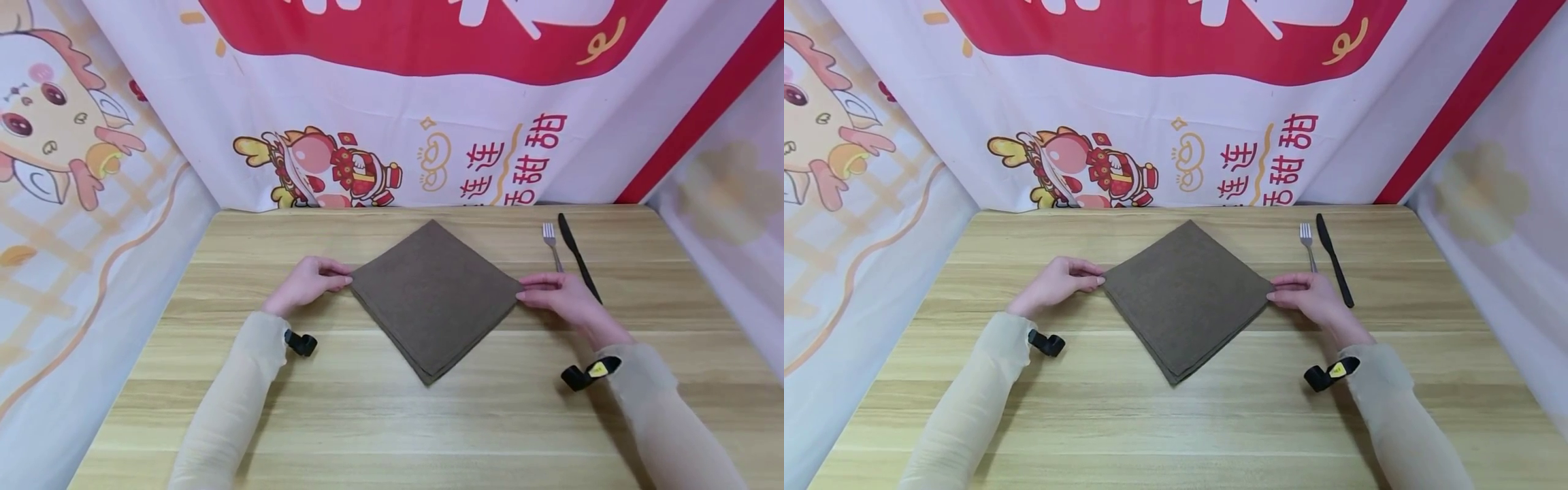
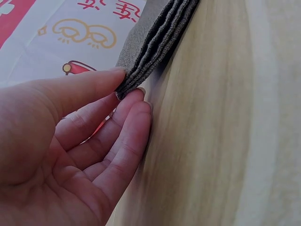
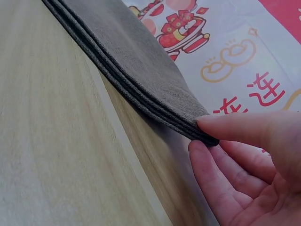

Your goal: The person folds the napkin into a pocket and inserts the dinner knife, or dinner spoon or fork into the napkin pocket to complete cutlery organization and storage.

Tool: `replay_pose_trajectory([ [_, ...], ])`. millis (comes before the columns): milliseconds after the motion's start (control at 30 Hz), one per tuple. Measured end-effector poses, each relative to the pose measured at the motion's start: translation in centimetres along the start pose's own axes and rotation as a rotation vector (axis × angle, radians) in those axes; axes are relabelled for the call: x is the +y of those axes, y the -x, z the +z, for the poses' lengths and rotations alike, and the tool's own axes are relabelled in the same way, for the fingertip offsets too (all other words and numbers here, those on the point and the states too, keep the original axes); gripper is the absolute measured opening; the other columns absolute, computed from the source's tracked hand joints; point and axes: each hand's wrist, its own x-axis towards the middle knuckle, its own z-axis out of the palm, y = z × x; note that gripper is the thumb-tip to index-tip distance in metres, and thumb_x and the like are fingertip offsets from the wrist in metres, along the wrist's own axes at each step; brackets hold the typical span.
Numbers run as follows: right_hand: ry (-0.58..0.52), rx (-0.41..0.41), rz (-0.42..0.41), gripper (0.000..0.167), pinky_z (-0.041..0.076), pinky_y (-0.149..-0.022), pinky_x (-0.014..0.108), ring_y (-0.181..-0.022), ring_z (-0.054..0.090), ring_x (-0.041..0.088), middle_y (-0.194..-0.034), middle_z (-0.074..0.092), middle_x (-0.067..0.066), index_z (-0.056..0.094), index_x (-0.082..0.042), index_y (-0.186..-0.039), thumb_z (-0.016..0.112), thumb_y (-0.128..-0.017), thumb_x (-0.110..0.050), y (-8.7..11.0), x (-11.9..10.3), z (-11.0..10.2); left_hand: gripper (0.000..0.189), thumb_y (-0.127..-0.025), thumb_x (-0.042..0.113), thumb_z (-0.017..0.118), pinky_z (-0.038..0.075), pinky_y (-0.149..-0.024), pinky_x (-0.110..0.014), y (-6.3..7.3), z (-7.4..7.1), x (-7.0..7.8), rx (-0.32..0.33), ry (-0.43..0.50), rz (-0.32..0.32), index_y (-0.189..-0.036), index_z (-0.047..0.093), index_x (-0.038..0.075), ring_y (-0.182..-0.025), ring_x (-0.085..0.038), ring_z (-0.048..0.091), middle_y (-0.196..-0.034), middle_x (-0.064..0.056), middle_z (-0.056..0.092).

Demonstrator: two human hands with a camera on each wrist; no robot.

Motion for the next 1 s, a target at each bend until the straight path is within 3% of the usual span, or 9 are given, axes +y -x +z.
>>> replay_pose_trajectory([
  [200,-0.037,0.043,-0.026,0.058,0.050,-0.085,0.019,-0.100,0.065,0.007,-0.119,0.072,0.004,0.064,-0.002,-0.134,0.083,-0.088,-0.031,-0.2,-0.2,0.3,0.029,-0.099,0.024,0.071,0.052,-0.075,-0.033,0.6,0.1,-0.3,-0.005,0.006,0.008,-0.124,0.073,0.010,-0.089,-0.024,0.063,-0.111,-0.006,0.072],
  [500,-0.096,0.060,-0.008,0.055,0.053,-0.085,0.020,-0.100,0.067,0.008,-0.126,0.068,0.008,0.062,-0.002,-0.136,0.082,-0.090,-0.024,-0.5,-0.6,0.4,0.032,-0.099,0.027,0.070,0.053,-0.071,-0.036,1.4,0.1,-0.2,-0.035,0.027,0.002,-0.125,0.072,0.009,-0.087,-0.026,0.063,-0.108,-0.007,0.072],
  [800,-0.118,0.095,-0.029,0.054,0.052,-0.086,0.019,-0.100,0.065,0.007,-0.123,0.068,0.004,0.062,-0.002,-0.136,0.081,-0.091,-0.024,-0.8,-0.7,0.6,0.033,-0.098,0.030,0.072,0.055,-0.071,-0.034,1.6,0.2,-0.5,-0.030,0.051,0.042,-0.119,0.072,0.005,-0.086,-0.025,0.066,-0.100,-0.010,0.073],
  [1000,-0.107,0.117,0.019,0.055,0.048,-0.093,0.027,-0.110,0.062,0.013,-0.129,0.066,0.007,0.063,-0.009,-0.137,0.081,-0.090,-0.031,-1.2,-1.3,0.7,0.030,-0.098,0.028,0.072,0.055,-0.072,-0.035,2.0,0.2,-0.5,-0.044,0.060,0.048,-0.116,0.072,0.005,-0.086,-0.026,0.067,-0.099,-0.010,0.073],
])
